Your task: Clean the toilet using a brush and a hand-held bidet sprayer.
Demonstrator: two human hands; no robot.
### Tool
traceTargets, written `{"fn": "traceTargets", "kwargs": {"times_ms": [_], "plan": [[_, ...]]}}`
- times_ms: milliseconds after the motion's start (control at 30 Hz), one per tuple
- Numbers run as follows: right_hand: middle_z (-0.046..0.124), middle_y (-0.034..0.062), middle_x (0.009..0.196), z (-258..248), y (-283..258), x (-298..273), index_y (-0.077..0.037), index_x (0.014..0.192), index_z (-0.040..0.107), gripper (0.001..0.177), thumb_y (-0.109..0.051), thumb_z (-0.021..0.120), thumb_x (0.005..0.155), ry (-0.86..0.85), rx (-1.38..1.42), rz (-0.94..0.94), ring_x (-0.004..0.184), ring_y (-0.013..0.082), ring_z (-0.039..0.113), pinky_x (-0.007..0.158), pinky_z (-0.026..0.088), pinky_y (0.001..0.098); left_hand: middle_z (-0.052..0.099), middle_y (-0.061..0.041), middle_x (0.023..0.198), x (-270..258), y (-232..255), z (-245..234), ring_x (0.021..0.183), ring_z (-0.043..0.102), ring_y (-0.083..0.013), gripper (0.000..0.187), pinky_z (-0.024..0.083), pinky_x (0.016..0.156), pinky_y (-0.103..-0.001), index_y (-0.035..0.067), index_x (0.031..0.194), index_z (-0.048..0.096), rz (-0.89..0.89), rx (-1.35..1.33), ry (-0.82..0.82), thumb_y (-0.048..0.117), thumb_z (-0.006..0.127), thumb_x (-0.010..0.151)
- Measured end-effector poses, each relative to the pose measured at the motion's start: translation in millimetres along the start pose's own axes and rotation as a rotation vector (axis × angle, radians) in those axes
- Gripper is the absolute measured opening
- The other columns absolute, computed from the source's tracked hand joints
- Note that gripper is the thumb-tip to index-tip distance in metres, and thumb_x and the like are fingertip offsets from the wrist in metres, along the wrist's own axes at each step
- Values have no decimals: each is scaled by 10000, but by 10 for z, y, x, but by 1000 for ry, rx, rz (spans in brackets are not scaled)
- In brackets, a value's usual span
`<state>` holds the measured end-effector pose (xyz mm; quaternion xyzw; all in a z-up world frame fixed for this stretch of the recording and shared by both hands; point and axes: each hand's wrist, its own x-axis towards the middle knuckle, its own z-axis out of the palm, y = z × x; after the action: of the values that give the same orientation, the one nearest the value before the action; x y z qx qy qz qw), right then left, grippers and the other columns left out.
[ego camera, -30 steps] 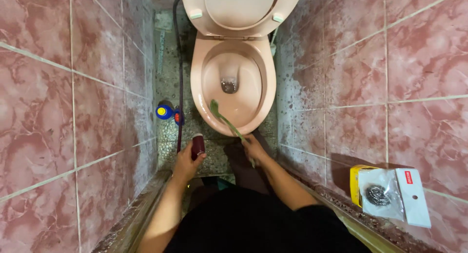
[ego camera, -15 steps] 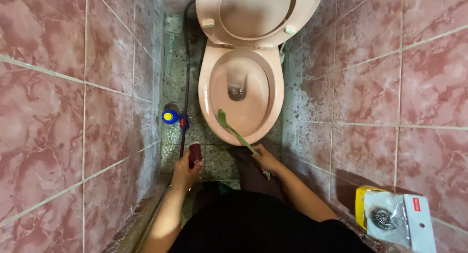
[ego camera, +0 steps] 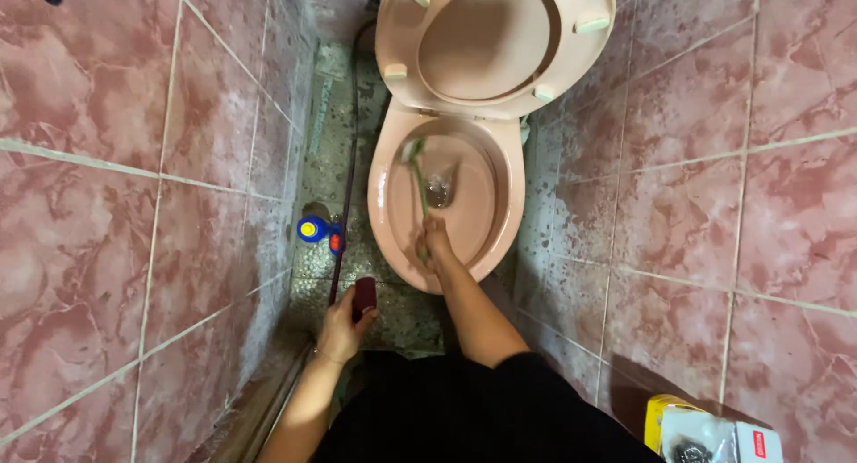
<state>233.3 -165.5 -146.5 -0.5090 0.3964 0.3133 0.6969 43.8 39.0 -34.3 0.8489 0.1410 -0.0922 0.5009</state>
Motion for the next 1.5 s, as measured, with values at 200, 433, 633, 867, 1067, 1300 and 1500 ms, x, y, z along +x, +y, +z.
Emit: {"fn": "traceTargets", "kwargs": {"times_ms": [200,433,633,867,1067,1300,1500], "plan": [[776,-23,941,-1338,383,-429,-131,1430,457,364,-133,459,1066,-224,-384,-108,518,102,495,418,384,277,714,-284,1037,25,-23,68,924,727,-418,703,575,782,-447,-67,1356,516,27,-26,-14,311,806,840],[715,259,841,-1363,-489,-929,-147,1388,564,435,-231,654,971,276,-1208,-853,710,408,678,603,542,503,741,-232,1027,99,251,49,930,732,-387,606,570,789,-438,15,1304,585,-80,-20,-84,319,801,826],[733,186,885,-664,-970,-1094,-311,1387,572,384,-325,624,1007,377,-1580,-823,775,432,703,686,549,569,734,-236,1022,122,233,32,924,705,-414,573,557,772,-454,-3,1269,572,39,-8,-77,285,809,833],[681,175,804,-859,-147,-1284,-221,1345,575,377,-282,651,981,319,-1066,-780,690,375,658,588,516,474,768,-187,1003,664,407,-40,894,749,-325,576,564,807,-425,64,1296,586,-183,-111,-200,347,775,832],[474,39,576,-1043,514,-1319,-101,1339,570,362,-212,575,994,245,-475,-351,414,152,426,380,339,311,693,-239,1175,1488,629,135,1072,689,-326,595,534,888,-424,23,1341,492,100,-168,-412,378,721,923],[652,45,827,-1396,862,-684,-73,1335,607,346,-104,596,990,265,-650,-695,710,108,582,632,494,256,689,-263,1152,2126,910,499,1063,679,-370,618,529,915,-455,-6,1326,484,213,66,-546,438,710,961],[620,49,792,-1243,829,-732,-113,1324,626,323,-155,624,1004,254,-634,-529,685,119,531,608,467,294,685,-291,1157,2398,934,732,1098,657,-436,625,504,921,-486,-11,1360,498,167,146,-530,391,699,925]]}}
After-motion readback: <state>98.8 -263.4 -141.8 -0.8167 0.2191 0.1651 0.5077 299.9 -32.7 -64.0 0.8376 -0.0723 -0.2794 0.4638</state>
